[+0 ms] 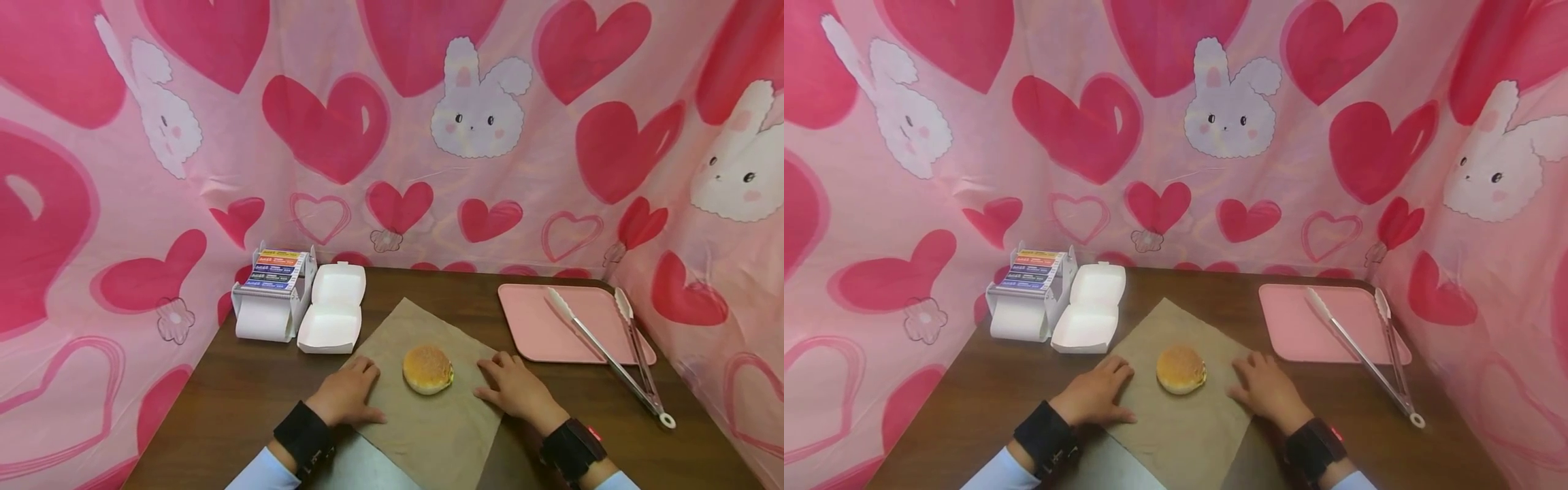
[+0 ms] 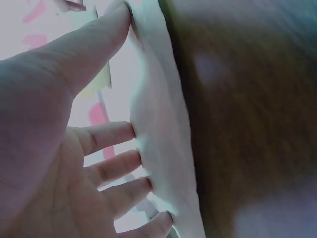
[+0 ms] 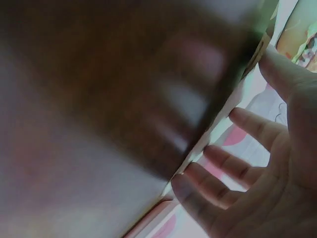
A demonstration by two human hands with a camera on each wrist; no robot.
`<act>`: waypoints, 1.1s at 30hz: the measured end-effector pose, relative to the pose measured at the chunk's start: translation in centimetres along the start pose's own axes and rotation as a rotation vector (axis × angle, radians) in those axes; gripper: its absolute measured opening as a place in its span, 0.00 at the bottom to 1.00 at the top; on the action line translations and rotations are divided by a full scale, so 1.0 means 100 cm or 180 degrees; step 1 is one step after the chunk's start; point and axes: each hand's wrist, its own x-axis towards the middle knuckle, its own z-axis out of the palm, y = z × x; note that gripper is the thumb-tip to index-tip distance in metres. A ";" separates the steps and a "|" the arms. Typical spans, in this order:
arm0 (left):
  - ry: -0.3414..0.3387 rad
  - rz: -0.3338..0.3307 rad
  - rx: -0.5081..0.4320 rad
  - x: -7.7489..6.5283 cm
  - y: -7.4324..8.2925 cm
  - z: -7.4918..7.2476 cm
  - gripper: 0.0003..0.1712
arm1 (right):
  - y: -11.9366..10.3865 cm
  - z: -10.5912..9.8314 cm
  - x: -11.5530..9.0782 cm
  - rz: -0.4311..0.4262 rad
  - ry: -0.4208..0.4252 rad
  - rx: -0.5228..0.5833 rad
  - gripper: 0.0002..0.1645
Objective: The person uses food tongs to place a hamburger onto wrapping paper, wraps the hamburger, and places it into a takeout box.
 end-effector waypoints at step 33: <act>-0.0347 0.0048 -0.0195 0.014 -0.012 0.000 0.48 | -0.013 0.002 -0.018 0.0349 -0.0006 -0.0138 0.42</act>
